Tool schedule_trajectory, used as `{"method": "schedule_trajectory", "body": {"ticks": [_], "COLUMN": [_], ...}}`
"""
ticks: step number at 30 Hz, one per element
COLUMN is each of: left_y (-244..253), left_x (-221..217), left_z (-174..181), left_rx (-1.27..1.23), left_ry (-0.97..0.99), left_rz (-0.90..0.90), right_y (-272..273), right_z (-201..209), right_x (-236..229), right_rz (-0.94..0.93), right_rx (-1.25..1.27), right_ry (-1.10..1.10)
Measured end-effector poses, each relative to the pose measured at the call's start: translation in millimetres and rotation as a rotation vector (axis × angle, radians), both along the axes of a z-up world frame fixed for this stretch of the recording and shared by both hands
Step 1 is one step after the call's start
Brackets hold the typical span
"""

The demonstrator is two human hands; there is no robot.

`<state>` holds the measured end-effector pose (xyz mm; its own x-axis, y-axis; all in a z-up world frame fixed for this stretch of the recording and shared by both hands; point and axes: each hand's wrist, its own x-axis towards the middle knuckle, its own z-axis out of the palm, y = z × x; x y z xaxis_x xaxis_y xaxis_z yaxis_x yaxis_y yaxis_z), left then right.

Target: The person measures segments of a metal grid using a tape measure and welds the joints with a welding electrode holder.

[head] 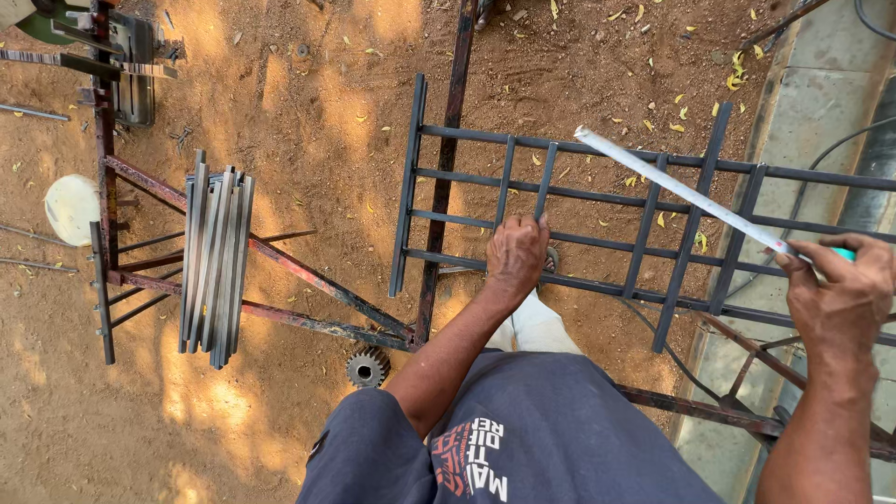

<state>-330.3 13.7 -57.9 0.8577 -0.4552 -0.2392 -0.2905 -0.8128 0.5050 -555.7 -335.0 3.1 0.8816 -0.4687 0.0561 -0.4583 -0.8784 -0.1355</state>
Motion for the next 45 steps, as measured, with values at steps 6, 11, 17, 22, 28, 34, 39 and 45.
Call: {"method": "schedule_trajectory", "body": {"ticks": [6, 11, 17, 22, 28, 34, 39, 45], "left_y": [-3, -3, -3, -2, -1, -1, -4, -3], "left_x": [3, 11, 16, 19, 17, 22, 25, 27], "left_z": [2, 5, 4, -3, -7, 3, 16, 24], "left_rx": [0.019, -0.023, -0.021, -0.042, -0.031, -0.03, -0.04, -0.071], "left_ry": [0.053, -0.013, 0.03, 0.048, 0.115, 0.062, 0.091, 0.124], "left_rz": [-0.015, -0.012, -0.016, -0.052, -0.044, -0.073, -0.054, -0.046], "right_y": [-11, -12, -13, -15, -37, -76, -76, -65], "right_z": [-13, -18, -20, -23, -34, -57, -63, -47], "right_x": [24, 48, 73, 82, 66, 43, 39, 57], "right_rz": [0.143, 0.189, 0.229, 0.233, 0.226, 0.02, -0.015, 0.191], "right_rx": [-0.121, -0.063, -0.044, -0.03, -0.039, 0.314, 0.231, -0.095], "right_ry": [0.078, 0.029, 0.051, 0.063, 0.044, -0.097, 0.06, 0.123]}}
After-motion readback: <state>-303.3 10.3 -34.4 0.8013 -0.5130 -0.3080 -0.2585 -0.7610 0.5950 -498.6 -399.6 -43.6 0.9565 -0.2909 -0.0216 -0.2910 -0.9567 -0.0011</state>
